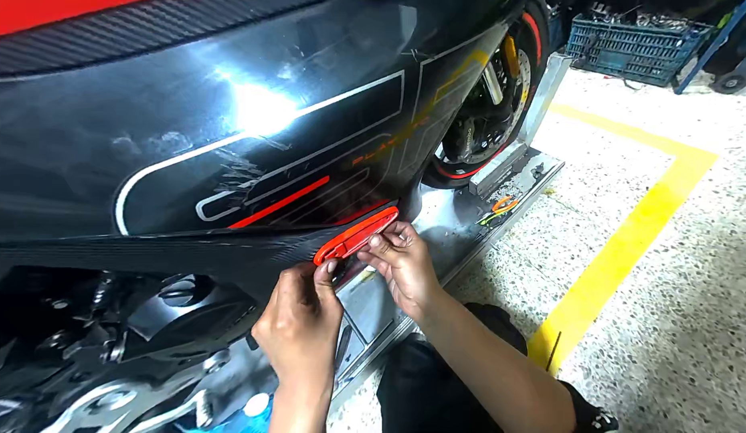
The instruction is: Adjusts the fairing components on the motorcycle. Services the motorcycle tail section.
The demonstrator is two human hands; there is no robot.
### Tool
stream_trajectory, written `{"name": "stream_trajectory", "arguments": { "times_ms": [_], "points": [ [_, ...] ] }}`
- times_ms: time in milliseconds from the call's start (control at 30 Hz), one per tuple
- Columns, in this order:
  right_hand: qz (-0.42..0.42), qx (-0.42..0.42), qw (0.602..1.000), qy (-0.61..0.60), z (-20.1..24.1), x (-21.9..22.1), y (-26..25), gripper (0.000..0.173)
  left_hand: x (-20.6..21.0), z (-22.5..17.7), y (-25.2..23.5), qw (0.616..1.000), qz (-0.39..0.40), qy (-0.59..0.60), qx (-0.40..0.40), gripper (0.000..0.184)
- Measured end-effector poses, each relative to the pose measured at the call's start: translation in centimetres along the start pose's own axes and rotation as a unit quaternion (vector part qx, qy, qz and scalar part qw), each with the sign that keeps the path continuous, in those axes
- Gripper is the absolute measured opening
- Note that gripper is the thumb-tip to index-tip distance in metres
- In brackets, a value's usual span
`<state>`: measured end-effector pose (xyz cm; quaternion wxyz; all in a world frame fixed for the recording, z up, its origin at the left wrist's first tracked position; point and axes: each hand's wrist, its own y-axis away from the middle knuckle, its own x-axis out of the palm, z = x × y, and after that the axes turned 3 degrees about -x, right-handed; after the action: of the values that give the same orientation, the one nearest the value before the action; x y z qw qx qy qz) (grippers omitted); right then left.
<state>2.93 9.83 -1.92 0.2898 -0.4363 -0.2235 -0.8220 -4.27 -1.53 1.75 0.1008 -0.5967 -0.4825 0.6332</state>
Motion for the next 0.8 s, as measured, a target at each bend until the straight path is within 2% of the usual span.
{"name": "stream_trajectory", "arguments": {
  "times_ms": [67, 200, 300, 433, 500, 567, 633, 700, 800],
  "points": [
    [-0.018, 0.013, 1.0, -0.012, 0.2, 0.3, 0.0, 0.024, 0.0, 0.1, 0.1, 1.0, -0.002, -0.004, 0.005, 0.037],
    [-0.016, 0.006, 0.999, 0.028, 0.5, 0.4, -0.4, 0.023, 0.2, 0.5, 0.2, 0.999, -0.022, 0.008, 0.036, 0.034],
    [0.017, 0.0, 0.994, 0.109, 0.9, 0.4, -1.3, 0.027, 0.5, 2.0, -0.1, 0.992, -0.032, 0.008, 0.122, 0.033],
    [0.037, 0.016, 0.988, 0.149, 1.6, 0.3, -1.7, 0.035, 0.2, 3.5, -1.3, 0.978, -0.013, -0.034, 0.207, 0.031],
    [0.038, -0.059, 0.968, 0.24, 1.4, -0.2, -1.6, 0.042, -0.3, 3.5, -1.6, 0.973, -0.001, -0.051, 0.224, 0.032],
    [0.002, -0.196, 0.9, 0.39, 1.0, -1.2, -1.2, 0.049, -0.8, 3.6, -1.8, 0.971, 0.014, -0.055, 0.234, 0.032],
    [-0.013, -0.278, 0.863, 0.422, 0.9, -1.7, -0.8, 0.038, -1.2, 4.0, -2.4, 0.967, 0.023, -0.047, 0.25, 0.032],
    [0.001, -0.306, 0.893, 0.332, 0.7, -1.3, -1.7, 0.019, -1.3, 4.5, -2.9, 0.962, 0.023, -0.042, 0.268, 0.032],
    [-0.028, -0.217, 0.947, 0.235, 1.0, 0.3, -2.7, 0.018, -0.8, 4.4, -2.9, 0.964, 0.018, -0.033, 0.265, 0.031]
  ]
}}
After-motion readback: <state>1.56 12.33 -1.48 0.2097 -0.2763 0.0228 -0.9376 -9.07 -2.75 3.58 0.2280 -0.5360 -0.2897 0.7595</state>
